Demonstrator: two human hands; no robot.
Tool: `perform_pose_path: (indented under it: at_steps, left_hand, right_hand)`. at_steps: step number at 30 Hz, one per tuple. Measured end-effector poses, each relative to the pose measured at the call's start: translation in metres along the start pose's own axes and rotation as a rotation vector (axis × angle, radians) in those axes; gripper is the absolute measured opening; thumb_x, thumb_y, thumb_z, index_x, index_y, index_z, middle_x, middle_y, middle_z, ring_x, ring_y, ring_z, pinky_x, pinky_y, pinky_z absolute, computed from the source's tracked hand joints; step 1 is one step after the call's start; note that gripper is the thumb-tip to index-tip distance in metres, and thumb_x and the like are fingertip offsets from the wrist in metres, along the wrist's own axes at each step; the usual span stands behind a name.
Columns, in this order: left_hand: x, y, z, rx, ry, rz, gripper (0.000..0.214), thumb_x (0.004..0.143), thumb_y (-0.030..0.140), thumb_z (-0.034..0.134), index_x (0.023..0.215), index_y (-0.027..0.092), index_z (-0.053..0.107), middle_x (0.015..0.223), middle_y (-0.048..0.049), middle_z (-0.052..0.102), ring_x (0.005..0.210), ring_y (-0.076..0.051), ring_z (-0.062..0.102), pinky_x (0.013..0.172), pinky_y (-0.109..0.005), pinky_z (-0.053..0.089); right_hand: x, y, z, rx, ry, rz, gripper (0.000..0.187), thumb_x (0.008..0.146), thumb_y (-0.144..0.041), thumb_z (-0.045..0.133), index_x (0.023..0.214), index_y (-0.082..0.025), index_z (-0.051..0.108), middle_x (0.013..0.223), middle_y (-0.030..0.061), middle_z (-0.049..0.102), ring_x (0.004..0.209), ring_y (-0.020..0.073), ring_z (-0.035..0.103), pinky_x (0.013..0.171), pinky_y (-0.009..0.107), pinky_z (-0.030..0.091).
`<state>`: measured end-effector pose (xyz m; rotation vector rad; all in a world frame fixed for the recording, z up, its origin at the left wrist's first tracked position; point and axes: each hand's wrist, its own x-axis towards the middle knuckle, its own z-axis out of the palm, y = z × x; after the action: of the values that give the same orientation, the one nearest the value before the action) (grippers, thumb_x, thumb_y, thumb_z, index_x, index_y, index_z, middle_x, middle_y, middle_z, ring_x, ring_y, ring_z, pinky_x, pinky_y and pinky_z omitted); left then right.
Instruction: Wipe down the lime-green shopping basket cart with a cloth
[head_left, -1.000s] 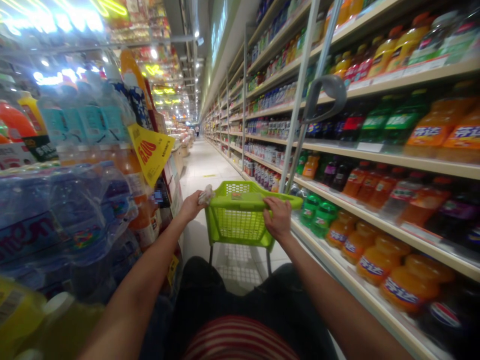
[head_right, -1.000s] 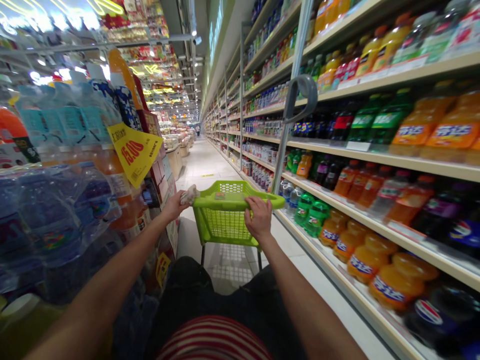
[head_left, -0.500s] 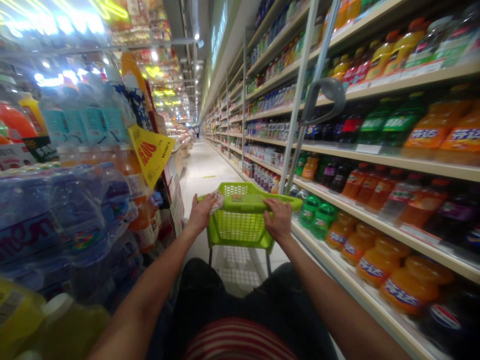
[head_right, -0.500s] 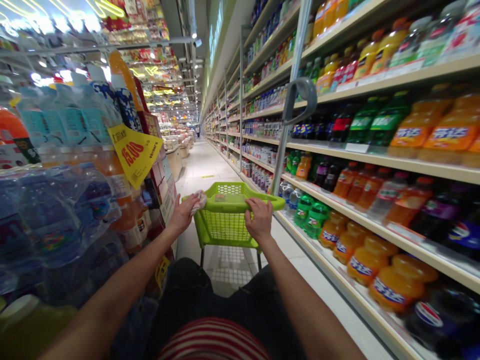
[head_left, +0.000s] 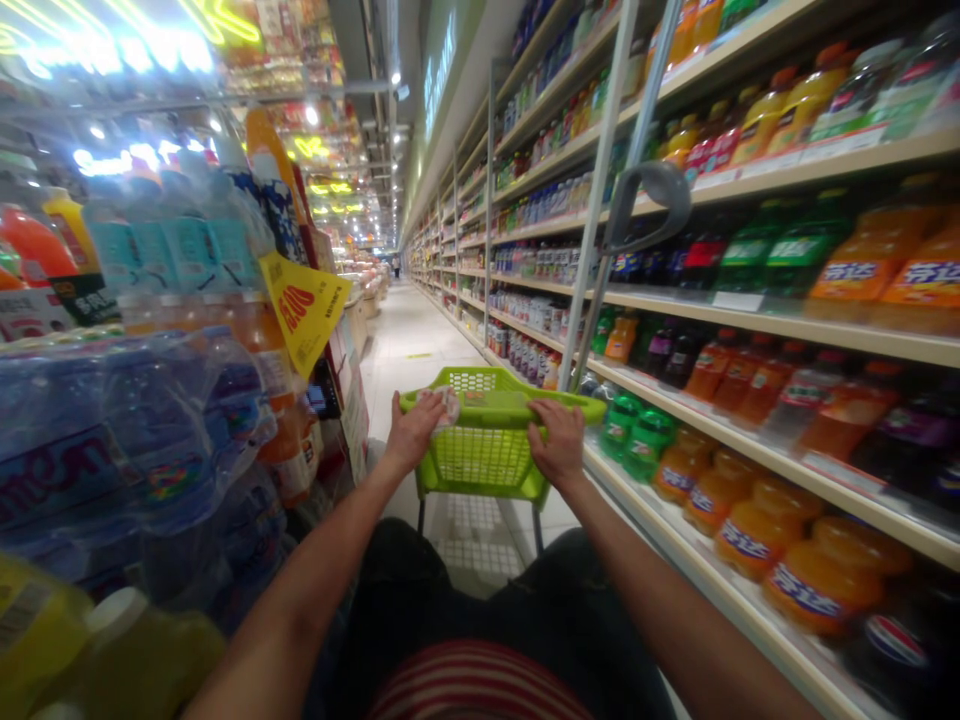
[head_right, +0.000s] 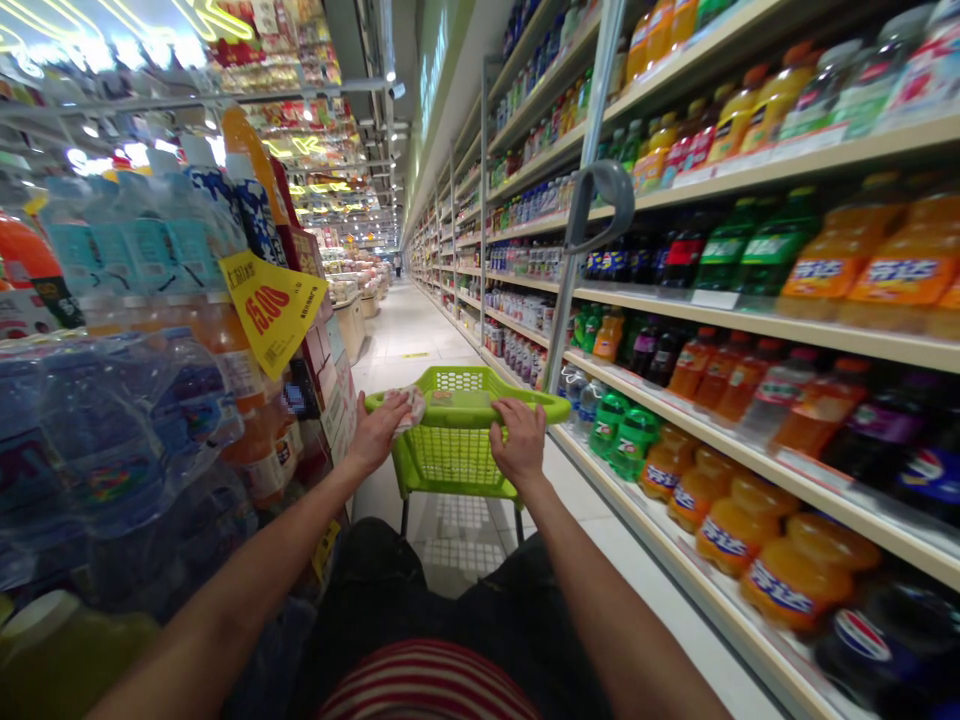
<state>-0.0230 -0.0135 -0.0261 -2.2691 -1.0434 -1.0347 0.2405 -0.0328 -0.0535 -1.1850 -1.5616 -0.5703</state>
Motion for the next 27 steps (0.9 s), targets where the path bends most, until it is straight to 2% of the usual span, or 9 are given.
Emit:
perform_pose_path:
  at_steps: [2, 5, 7, 9, 12, 16, 19, 24, 27]
  left_hand:
    - [-0.003, -0.014, -0.008, 0.023, -0.003, -0.020, 0.028, 0.089, 0.018, 0.041, 0.111, 0.023, 0.057, 0.126, -0.0072, 0.056, 0.119, -0.020, 0.049, 0.110, -0.055, 0.003]
    - [-0.010, -0.036, -0.019, 0.059, 0.035, -0.129, 0.028, 0.090, 0.021, 0.039, 0.112, 0.022, 0.056, 0.125, -0.0090, 0.056, 0.116, -0.020, 0.052, 0.109, -0.055, 0.009]
    - [-0.012, -0.043, -0.021, 0.065, 0.059, -0.185, 0.029, 0.091, 0.022, 0.036, 0.114, 0.020, 0.055, 0.124, -0.0107, 0.057, 0.115, -0.020, 0.053, 0.108, -0.055, 0.015]
    - [-0.013, -0.041, -0.019, 0.055, 0.075, -0.238, 0.031, 0.092, 0.022, 0.035, 0.117, 0.019, 0.053, 0.123, -0.0113, 0.058, 0.116, -0.020, 0.052, 0.107, -0.055, 0.018]
    - [-0.010, -0.024, -0.011, 0.030, 0.060, -0.295, 0.031, 0.091, 0.020, 0.037, 0.116, 0.021, 0.053, 0.126, -0.0101, 0.056, 0.120, -0.020, 0.049, 0.107, -0.057, 0.016]
    - [-0.004, -0.001, -0.008, 0.001, -0.028, -0.199, 0.028, 0.089, 0.022, 0.043, 0.112, 0.025, 0.056, 0.131, -0.0074, 0.052, 0.125, -0.021, 0.043, 0.110, -0.055, 0.009]
    - [-0.005, -0.007, -0.015, 0.013, -0.030, -0.171, 0.027, 0.089, 0.022, 0.044, 0.111, 0.025, 0.058, 0.129, -0.0073, 0.054, 0.121, -0.021, 0.047, 0.110, -0.055, 0.007]
    - [-0.012, -0.033, -0.026, 0.059, 0.058, -0.276, 0.028, 0.089, 0.022, 0.041, 0.111, 0.022, 0.059, 0.126, -0.0112, 0.055, 0.115, -0.024, 0.052, 0.107, -0.059, 0.009]
    - [-0.011, -0.026, -0.022, 0.044, 0.049, -0.288, 0.030, 0.091, 0.022, 0.037, 0.114, 0.022, 0.056, 0.128, -0.0107, 0.054, 0.120, -0.023, 0.048, 0.107, -0.059, 0.010]
  right_hand:
    - [0.000, 0.000, 0.001, 0.000, -0.010, 0.004, 0.030, 0.079, -0.026, 0.043, 0.104, -0.019, 0.058, 0.107, 0.0081, 0.063, 0.106, 0.0222, 0.053, 0.102, 0.044, 0.023]
    - [-0.001, -0.005, 0.002, 0.006, -0.007, 0.017, 0.032, 0.078, -0.026, 0.043, 0.105, -0.019, 0.059, 0.107, 0.0075, 0.063, 0.106, 0.0223, 0.053, 0.102, 0.045, 0.022]
    - [0.000, -0.009, 0.003, 0.013, -0.006, 0.017, 0.033, 0.078, -0.025, 0.043, 0.107, -0.020, 0.058, 0.108, 0.0077, 0.062, 0.106, 0.0227, 0.052, 0.103, 0.045, 0.022]
    - [0.000, -0.012, 0.005, 0.019, -0.013, 0.010, 0.033, 0.078, -0.025, 0.044, 0.108, -0.020, 0.058, 0.109, 0.0081, 0.062, 0.107, 0.0231, 0.052, 0.102, 0.046, 0.022]
    - [0.000, -0.015, 0.006, 0.023, -0.019, 0.014, 0.032, 0.078, -0.026, 0.044, 0.107, -0.020, 0.058, 0.109, 0.0084, 0.062, 0.106, 0.0234, 0.052, 0.101, 0.046, 0.023]
    - [0.001, -0.015, 0.006, 0.021, -0.015, 0.021, 0.032, 0.078, -0.027, 0.043, 0.106, -0.019, 0.058, 0.107, 0.0088, 0.062, 0.105, 0.0237, 0.053, 0.101, 0.046, 0.023]
    - [0.001, -0.013, 0.004, 0.009, -0.044, -0.003, 0.033, 0.079, -0.027, 0.043, 0.107, -0.019, 0.057, 0.109, 0.0089, 0.062, 0.107, 0.0234, 0.052, 0.101, 0.046, 0.023]
    - [0.001, -0.013, 0.002, -0.005, -0.067, -0.039, 0.034, 0.080, -0.027, 0.043, 0.110, -0.018, 0.056, 0.113, 0.0095, 0.061, 0.110, 0.0233, 0.051, 0.102, 0.047, 0.022]
    - [0.001, -0.013, 0.004, 0.001, -0.046, -0.029, 0.034, 0.080, -0.027, 0.042, 0.109, -0.017, 0.057, 0.112, 0.0104, 0.061, 0.111, 0.0241, 0.051, 0.102, 0.049, 0.022]
